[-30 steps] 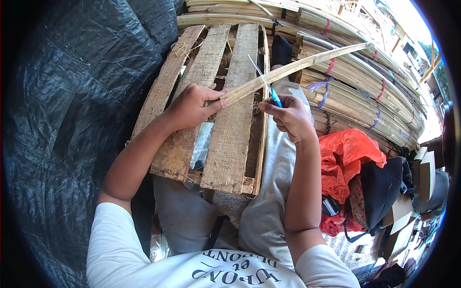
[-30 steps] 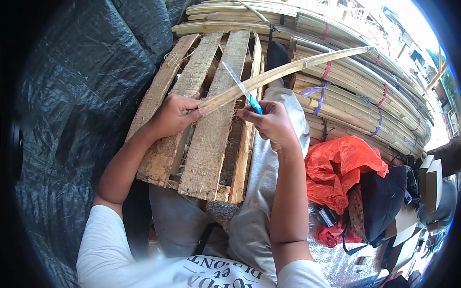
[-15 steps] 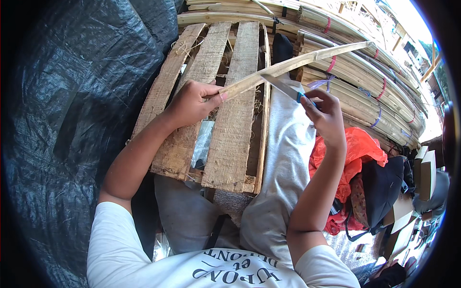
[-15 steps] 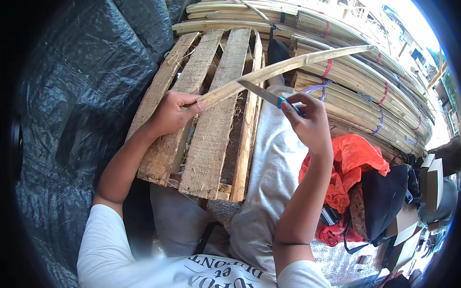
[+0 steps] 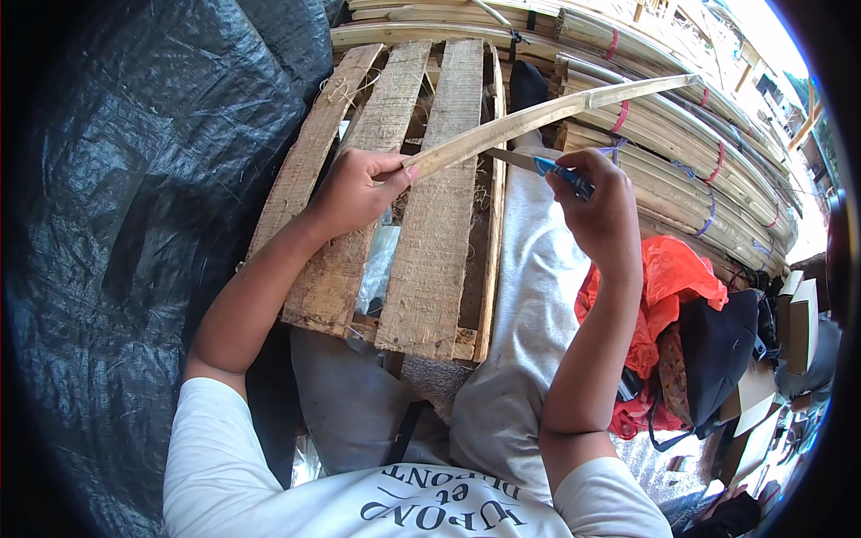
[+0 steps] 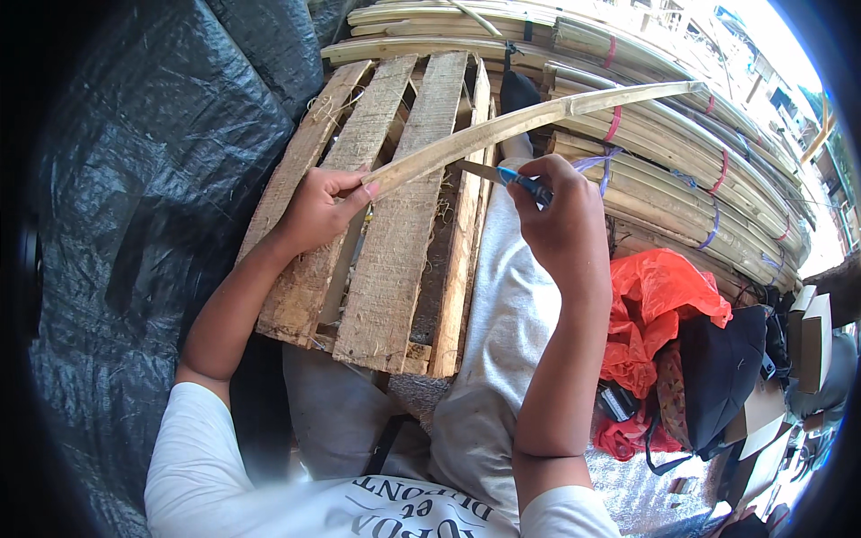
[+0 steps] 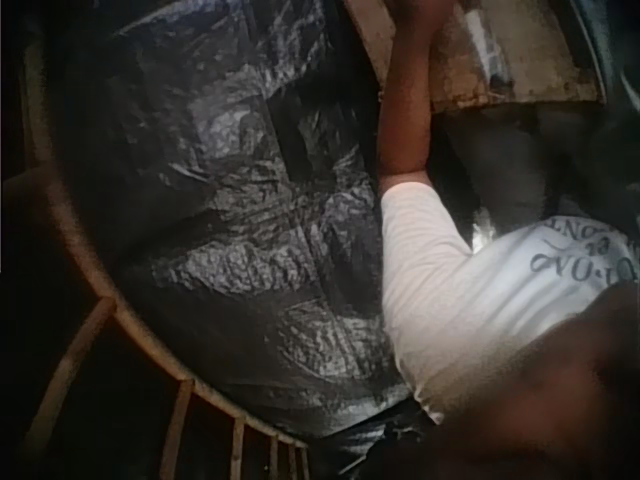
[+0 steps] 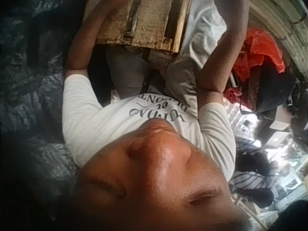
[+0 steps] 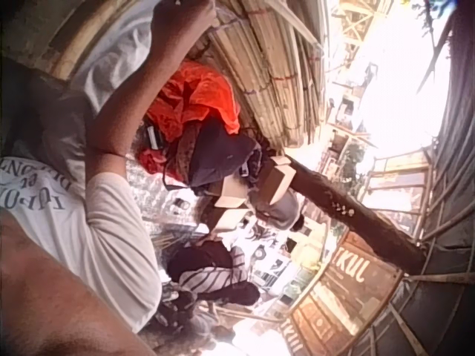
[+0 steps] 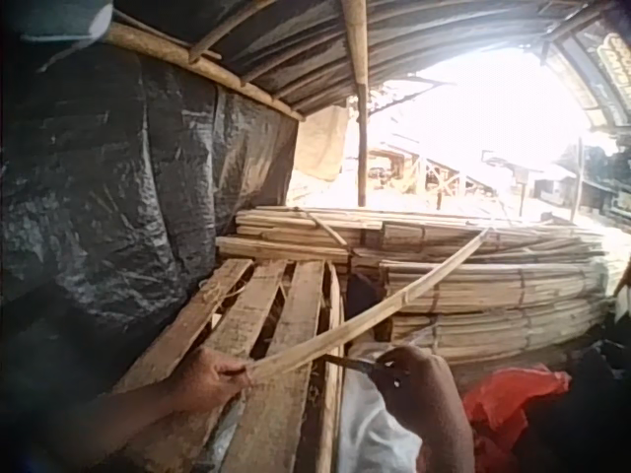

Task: Using a knife to scrape and refine long strips of bamboo over a wooden pallet.

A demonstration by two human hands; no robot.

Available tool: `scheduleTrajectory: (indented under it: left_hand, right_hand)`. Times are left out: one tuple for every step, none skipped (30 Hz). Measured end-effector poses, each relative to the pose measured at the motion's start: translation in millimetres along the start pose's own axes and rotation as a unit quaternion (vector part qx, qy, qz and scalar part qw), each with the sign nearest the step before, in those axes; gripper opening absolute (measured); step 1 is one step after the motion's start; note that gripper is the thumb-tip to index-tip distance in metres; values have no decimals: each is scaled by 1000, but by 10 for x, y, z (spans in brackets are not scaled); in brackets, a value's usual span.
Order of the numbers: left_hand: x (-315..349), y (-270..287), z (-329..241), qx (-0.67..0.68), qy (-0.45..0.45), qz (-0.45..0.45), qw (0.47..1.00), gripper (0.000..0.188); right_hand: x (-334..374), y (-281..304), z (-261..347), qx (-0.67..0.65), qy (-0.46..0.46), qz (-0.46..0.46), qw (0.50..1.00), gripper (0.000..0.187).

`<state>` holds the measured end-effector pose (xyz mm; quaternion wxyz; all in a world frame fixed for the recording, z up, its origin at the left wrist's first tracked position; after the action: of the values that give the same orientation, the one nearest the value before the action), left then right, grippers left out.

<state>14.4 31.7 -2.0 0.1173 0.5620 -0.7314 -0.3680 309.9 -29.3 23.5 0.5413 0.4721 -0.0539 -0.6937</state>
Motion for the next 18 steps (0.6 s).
scheduleTrajectory:
  left_hand:
    - [0,5,-7,0,0,0,1000,29]
    - [3,13,-19,-2,-3,4,1000,29]
    - [-1,10,-33,-4,-7,9,1000,30]
    - [-4,8,-42,-3,-8,10,1000,30]
    - [-7,3,-44,1,-2,12,1000,30]
    - [-3,4,-34,4,6,14,1000,30]
    - [-4,4,-23,5,7,13,1000,30]
    - [-9,2,-17,-1,-4,13,1000,30]
    - [-10,3,-13,-5,-14,12,1000,30]
    - [-15,1,-10,-5,-13,12,1000,30]
    - [-21,-2,-10,-1,-9,11,1000,31]
    - [-22,-2,-10,3,-6,10,1000,31]
    - [-16,0,-13,3,-5,10,1000,31]
    - [-9,4,-21,0,-8,10,1000,31]
    - [-5,10,-26,-3,-12,9,1000,31]
    - [-5,15,-12,-2,-12,10,1000,31]
    - [-7,21,11,-8,-15,11,1000,28]
    - [-5,26,23,-14,-16,13,1000,25]
  right_hand:
    - [-11,-20,-20,0,0,0,1000,20]
    - [-25,-36,-25,-14,25,-14,999,20]
    - [-32,-45,-37,-26,50,-28,998,20]
    - [-31,-81,-67,-24,49,-28,998,20]
    - [-25,-136,-106,-86,34,-32,995,19]
    - [-25,-195,-143,-150,19,-36,988,18]
    - [-30,-230,-174,-150,19,-35,988,18]
    - [-38,-242,-188,-122,48,-52,990,17]
    - [-43,-240,-170,-93,77,-69,990,16]
    - [-45,-237,-152,-93,77,-68,990,16]
    - [-45,-235,-150,-182,21,-72,980,17]
    - [-40,-248,-158,-269,-34,-75,960,17]
    - [-33,-256,-184,-269,-35,-75,960,17]
    - [-18,-282,-241,-294,-58,-59,952,18]
    - [-11,-298,-265,-319,-81,-43,943,19]
    - [-6,-282,-263,-319,-81,-43,943,19]
    - [4,-273,-244,-369,-101,-32,923,19]
    - [12,-274,-224,-419,-119,-20,900,19]
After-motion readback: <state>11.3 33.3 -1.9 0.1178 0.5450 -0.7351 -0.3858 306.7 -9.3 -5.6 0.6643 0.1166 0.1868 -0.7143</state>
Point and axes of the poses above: each hand's wrist, its own x-axis away from the middle knuckle, its own y-axis out of the back of the hand, z = x × y, the point moved 3 cm from there along -x, towards the middle knuckle, and after that the axes turned 13 degrees about y, right-handed, at the moved point
